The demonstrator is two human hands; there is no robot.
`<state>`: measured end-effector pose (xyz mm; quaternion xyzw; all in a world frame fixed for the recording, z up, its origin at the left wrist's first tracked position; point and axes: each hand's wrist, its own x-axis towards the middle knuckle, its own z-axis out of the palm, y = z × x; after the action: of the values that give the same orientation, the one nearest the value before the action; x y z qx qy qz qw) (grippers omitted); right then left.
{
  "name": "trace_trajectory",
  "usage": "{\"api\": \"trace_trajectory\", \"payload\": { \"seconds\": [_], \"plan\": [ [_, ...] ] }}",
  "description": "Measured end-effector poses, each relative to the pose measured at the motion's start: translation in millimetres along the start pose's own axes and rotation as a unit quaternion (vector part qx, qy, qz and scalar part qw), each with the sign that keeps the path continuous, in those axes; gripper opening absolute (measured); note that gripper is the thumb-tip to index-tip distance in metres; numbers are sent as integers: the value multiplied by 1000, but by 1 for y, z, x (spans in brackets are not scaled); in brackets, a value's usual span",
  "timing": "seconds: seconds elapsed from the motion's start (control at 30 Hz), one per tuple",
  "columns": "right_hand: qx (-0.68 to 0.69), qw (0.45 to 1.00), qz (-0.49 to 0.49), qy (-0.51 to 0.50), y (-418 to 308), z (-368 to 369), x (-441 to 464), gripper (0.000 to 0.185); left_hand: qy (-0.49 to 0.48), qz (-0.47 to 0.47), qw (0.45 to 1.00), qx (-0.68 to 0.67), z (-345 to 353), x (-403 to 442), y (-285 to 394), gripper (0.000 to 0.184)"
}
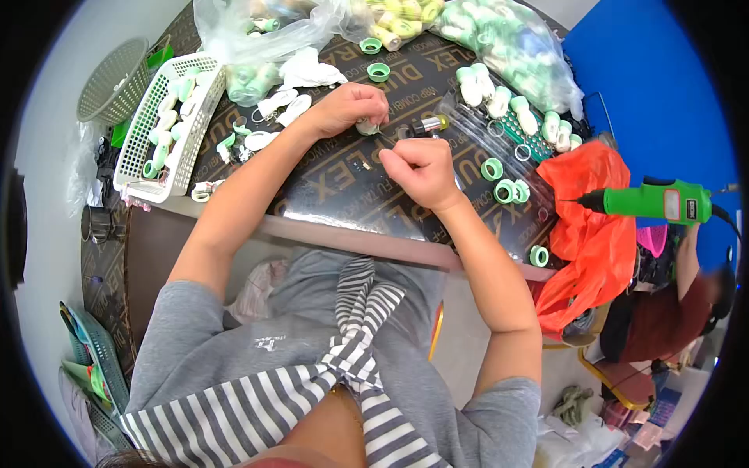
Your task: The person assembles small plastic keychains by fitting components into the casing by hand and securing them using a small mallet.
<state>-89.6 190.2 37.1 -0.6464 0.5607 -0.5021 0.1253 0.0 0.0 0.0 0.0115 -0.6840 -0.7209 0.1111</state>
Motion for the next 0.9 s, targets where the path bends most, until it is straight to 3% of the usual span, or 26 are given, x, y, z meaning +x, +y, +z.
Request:
{"api": "trace_trajectory", "payload": {
  "seconds": [0.07, 0.17, 0.23, 0.27, 0.3, 0.4, 0.53, 0.7, 0.8, 0.9],
  "plan": [
    [15, 999, 28, 15, -1, -4, 4, 31, 6, 24, 998, -51, 1, 6, -2, 17],
    [94, 992, 68, 48, -7, 3, 6, 31, 60, -1, 998, 19, 12, -9, 3, 21],
    [54, 996, 65, 33, -16, 3, 20, 32, 77, -12, 995, 58, 22, -7, 8, 21],
    [37, 998, 36, 25, -22, 8, 25, 29, 80, 2, 995, 61, 26, -5, 5, 20],
    [4, 999, -20, 27, -28, 13, 30, 27, 84, -11, 996, -19, 35, -7, 9, 23],
    [-69, 987, -146, -14, -37, 25, 28, 29, 81, 38, 987, 134, 38, -7, 11, 27],
    [-133, 967, -206, -67, -40, 42, 14, 33, 109, 55, 983, 136, 44, -7, 4, 30],
    [-145, 954, -213, -153, -31, 63, -11, 30, 152, 24, 976, 156, 50, -10, 13, 32],
    [-111, 965, -208, -110, -38, 50, -5, 28, 167, 32, 972, 162, 50, -12, 14, 32],
    [-56, 982, -173, -44, -51, 27, 1, 26, 140, -21, 988, 65, 49, -11, 11, 31]
  ]
}}
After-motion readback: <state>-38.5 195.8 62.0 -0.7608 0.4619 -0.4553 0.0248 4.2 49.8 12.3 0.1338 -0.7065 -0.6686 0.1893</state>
